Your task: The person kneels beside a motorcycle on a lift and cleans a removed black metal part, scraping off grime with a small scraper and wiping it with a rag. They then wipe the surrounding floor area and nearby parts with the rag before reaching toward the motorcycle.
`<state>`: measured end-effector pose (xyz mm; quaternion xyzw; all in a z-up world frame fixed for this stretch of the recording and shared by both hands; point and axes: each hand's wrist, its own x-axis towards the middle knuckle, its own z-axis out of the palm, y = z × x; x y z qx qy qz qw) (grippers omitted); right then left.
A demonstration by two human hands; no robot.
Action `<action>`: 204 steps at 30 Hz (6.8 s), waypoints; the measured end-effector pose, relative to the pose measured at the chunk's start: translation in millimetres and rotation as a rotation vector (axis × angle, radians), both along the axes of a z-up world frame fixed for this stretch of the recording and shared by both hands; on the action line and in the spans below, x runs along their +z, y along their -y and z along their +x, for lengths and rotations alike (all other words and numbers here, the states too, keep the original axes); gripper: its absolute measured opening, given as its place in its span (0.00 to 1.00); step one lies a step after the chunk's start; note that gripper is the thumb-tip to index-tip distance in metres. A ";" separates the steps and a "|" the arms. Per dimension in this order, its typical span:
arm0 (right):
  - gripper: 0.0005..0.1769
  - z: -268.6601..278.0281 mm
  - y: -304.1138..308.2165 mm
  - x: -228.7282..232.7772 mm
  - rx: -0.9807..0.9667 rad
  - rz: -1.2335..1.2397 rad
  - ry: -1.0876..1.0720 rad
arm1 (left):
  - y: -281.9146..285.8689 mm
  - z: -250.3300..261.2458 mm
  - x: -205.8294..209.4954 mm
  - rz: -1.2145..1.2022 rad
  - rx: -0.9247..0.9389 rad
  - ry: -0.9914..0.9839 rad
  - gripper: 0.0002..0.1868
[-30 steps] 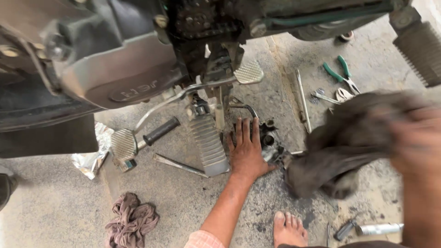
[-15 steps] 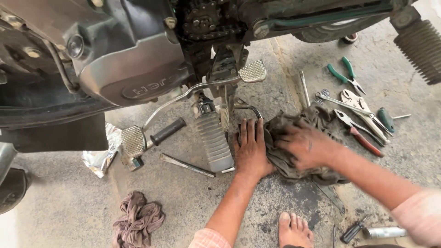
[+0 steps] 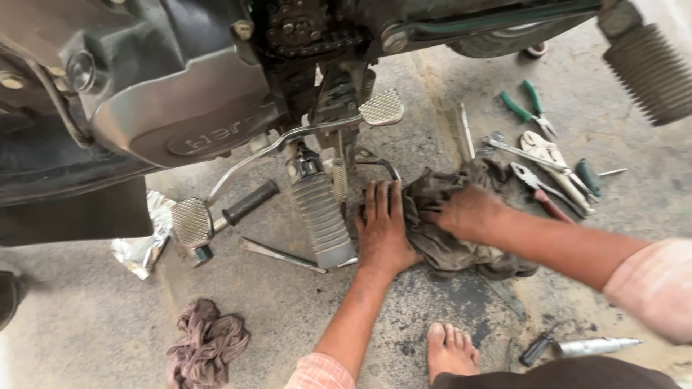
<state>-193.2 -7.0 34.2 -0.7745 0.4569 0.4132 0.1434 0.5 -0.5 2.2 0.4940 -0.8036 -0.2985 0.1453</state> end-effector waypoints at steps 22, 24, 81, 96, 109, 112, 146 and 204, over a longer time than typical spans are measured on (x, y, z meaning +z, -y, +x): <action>0.31 -148.5 -78.5 26.5 -1.726 -0.157 1.064 | -0.4 -5.3 2.4 0.054 -0.019 0.105 0.75; 0.26 -245.0 -145.3 -1.4 -1.557 -0.094 1.559 | -2.0 -5.2 -0.3 0.045 -0.017 0.110 0.76; 0.16 -51.9 -46.4 -23.4 -1.431 -0.009 1.083 | -7.0 -13.7 -6.4 0.114 0.022 0.124 0.79; 0.17 -2.2 -30.3 -76.3 0.093 -0.311 0.529 | -8.7 -7.8 -14.4 0.059 0.055 0.036 0.76; 0.53 8.1 -9.5 -48.5 -0.289 -0.334 0.861 | -6.8 -9.5 -26.6 0.061 0.078 -0.053 0.79; 0.55 2.6 -15.1 -44.8 -0.505 -0.299 0.810 | -6.3 -8.9 -24.7 0.054 0.080 -0.058 0.79; 0.47 -5.5 -23.7 -72.8 -0.530 -0.199 0.677 | -6.2 -11.2 -32.8 -0.003 0.088 -0.112 0.74; 0.23 -34.0 35.8 -84.1 -0.828 -0.554 1.076 | -2.8 -11.5 -0.1 0.129 0.141 0.078 0.77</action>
